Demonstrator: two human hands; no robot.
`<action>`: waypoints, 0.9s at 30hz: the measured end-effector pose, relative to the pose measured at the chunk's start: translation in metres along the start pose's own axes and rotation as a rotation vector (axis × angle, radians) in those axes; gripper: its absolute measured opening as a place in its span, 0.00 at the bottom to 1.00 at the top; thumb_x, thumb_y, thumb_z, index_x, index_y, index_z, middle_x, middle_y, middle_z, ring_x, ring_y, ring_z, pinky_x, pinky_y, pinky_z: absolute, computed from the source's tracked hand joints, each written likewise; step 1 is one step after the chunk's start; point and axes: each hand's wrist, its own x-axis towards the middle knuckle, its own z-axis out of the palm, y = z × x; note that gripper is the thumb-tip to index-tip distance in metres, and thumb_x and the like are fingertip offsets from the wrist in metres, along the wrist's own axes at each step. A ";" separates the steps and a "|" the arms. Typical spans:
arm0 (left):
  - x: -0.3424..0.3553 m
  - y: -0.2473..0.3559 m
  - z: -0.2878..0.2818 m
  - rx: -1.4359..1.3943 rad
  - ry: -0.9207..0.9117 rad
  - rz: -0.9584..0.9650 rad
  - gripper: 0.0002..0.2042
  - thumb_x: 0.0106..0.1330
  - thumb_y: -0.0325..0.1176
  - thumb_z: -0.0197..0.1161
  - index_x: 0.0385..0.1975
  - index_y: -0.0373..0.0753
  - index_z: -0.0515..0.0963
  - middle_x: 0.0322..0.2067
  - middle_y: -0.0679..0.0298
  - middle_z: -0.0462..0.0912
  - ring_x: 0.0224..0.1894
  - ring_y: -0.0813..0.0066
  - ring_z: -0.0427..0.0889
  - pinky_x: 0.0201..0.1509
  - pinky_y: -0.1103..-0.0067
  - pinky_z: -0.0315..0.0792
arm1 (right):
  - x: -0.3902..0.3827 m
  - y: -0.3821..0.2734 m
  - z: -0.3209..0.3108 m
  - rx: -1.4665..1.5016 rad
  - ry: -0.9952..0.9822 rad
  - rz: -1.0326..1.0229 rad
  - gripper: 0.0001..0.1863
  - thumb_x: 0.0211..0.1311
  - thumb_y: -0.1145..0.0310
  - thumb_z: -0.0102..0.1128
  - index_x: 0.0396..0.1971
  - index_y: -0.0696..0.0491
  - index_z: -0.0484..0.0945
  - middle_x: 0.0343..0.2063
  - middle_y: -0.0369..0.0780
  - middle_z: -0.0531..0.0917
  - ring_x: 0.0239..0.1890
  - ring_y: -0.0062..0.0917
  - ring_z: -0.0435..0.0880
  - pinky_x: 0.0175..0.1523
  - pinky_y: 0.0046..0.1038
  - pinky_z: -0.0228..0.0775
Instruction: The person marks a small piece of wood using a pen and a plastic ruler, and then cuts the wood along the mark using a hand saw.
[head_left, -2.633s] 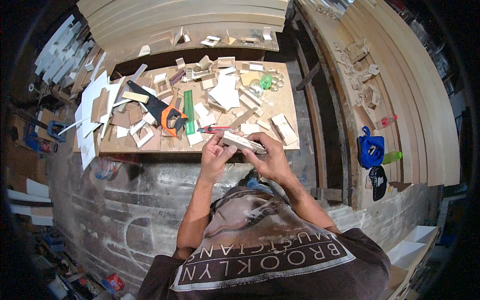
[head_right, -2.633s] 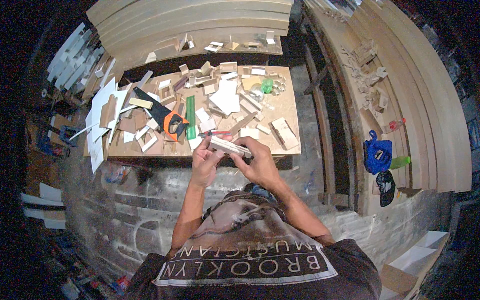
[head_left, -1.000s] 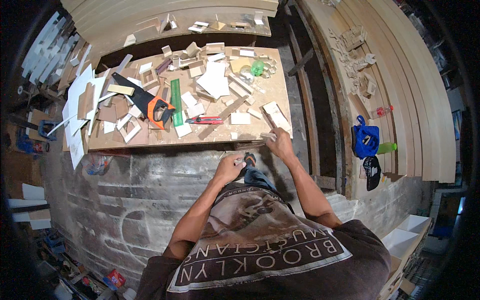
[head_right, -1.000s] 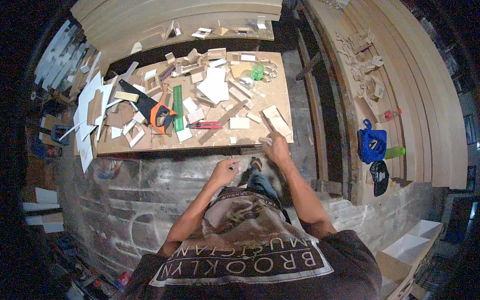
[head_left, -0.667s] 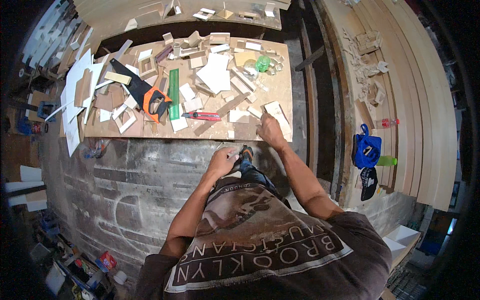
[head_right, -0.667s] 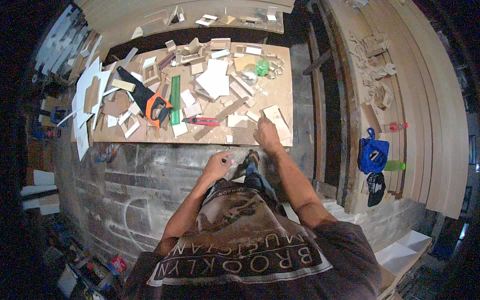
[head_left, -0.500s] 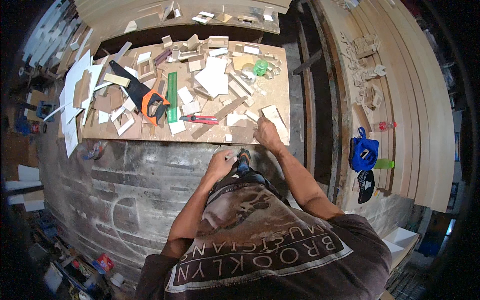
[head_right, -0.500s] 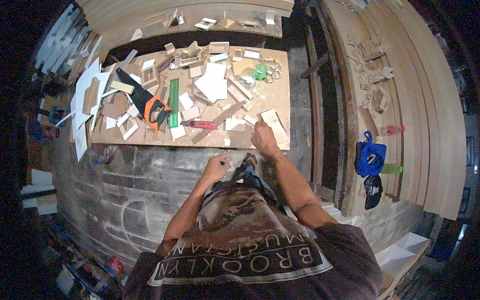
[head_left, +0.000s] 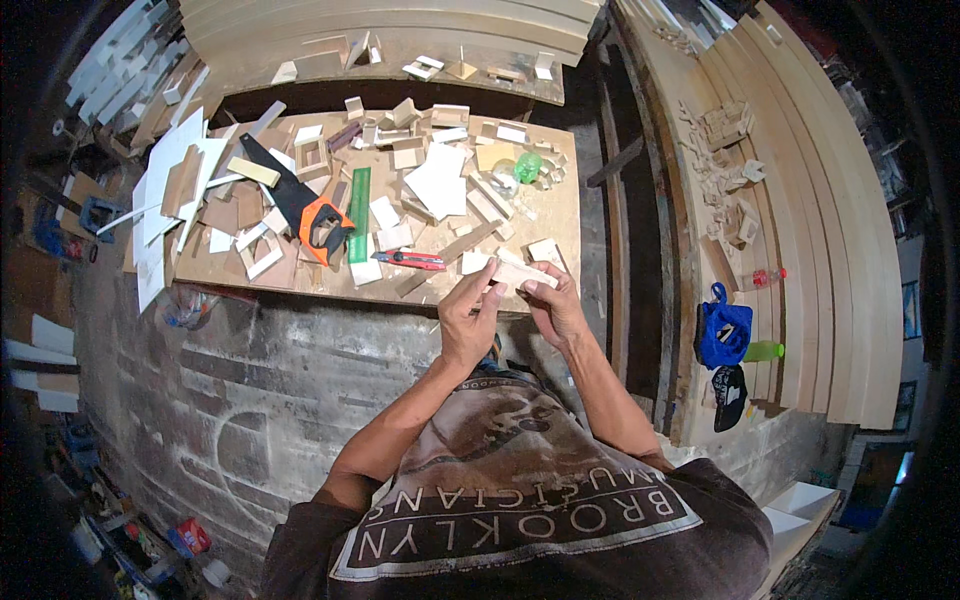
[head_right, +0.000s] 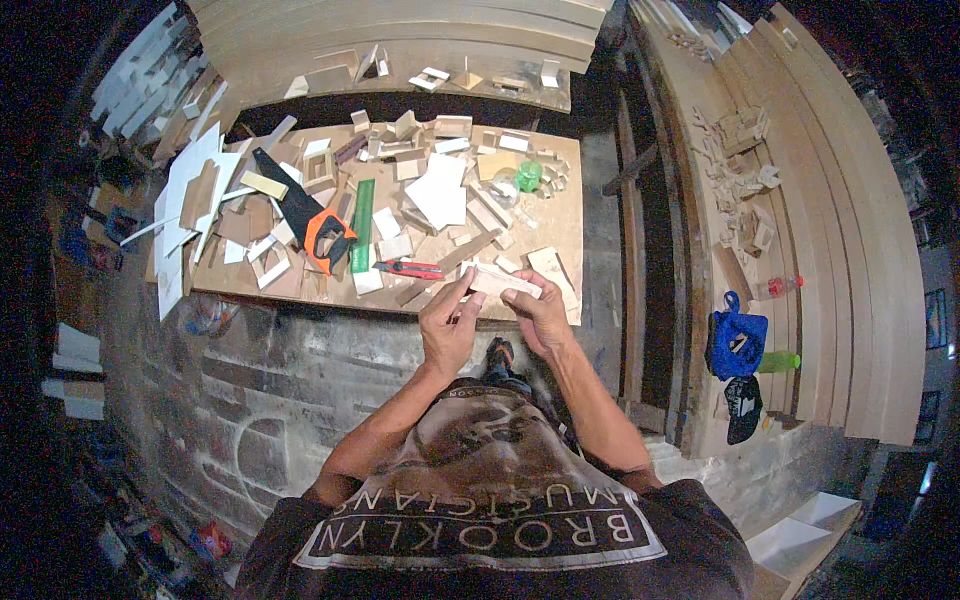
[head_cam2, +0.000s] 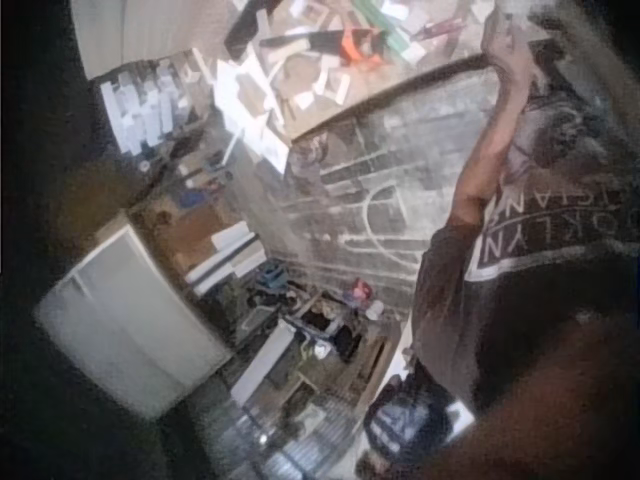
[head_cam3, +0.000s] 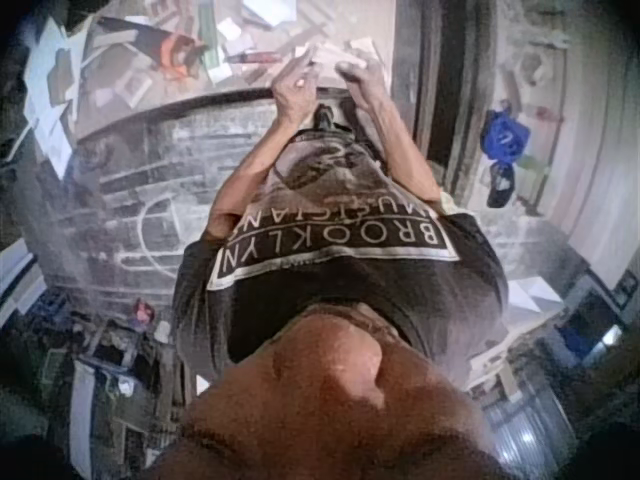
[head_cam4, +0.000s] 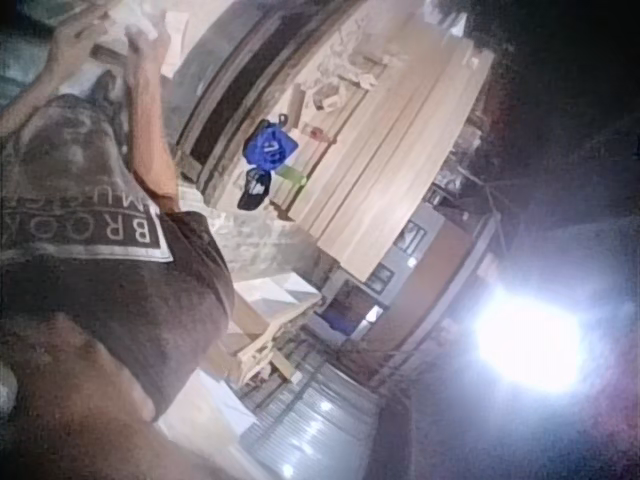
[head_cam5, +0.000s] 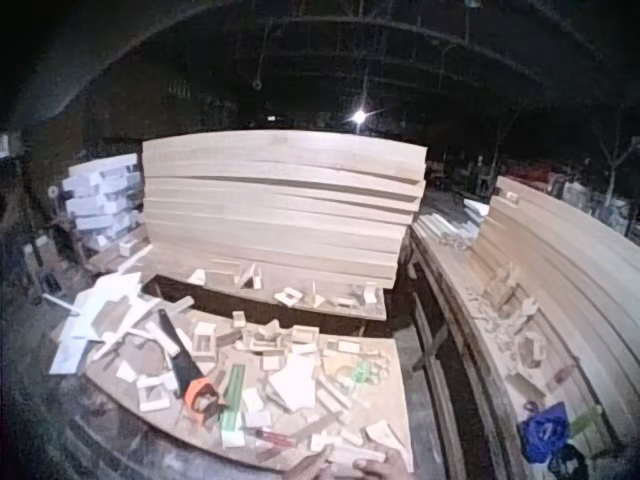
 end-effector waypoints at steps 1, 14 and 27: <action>0.000 -0.004 0.000 0.020 0.022 0.094 0.19 0.67 0.23 0.63 0.58 0.33 0.78 0.46 0.53 0.85 0.41 0.76 0.83 0.39 0.81 0.78 | -0.002 0.002 0.003 0.046 -0.012 -0.006 0.13 0.56 0.77 0.69 0.42 0.56 0.79 0.38 0.38 0.84 0.41 0.20 0.81 0.50 0.23 0.72; -0.002 0.028 -0.008 -0.261 0.096 0.031 0.19 0.65 0.21 0.65 0.57 0.31 0.77 0.49 0.55 0.82 0.46 0.74 0.83 0.36 0.84 0.81 | -0.010 -0.001 0.036 0.211 -0.077 -0.004 0.15 0.56 0.76 0.69 0.44 0.57 0.78 0.41 0.41 0.85 0.43 0.25 0.83 0.52 0.28 0.73; 0.009 0.023 -0.003 -0.545 0.149 -0.192 0.19 0.68 0.24 0.63 0.58 0.29 0.72 0.46 0.60 0.81 0.42 0.76 0.83 0.33 0.80 0.86 | -0.015 -0.004 0.065 0.086 0.161 -0.114 0.15 0.58 0.83 0.66 0.44 0.60 0.75 0.39 0.41 0.84 0.43 0.23 0.83 0.52 0.26 0.75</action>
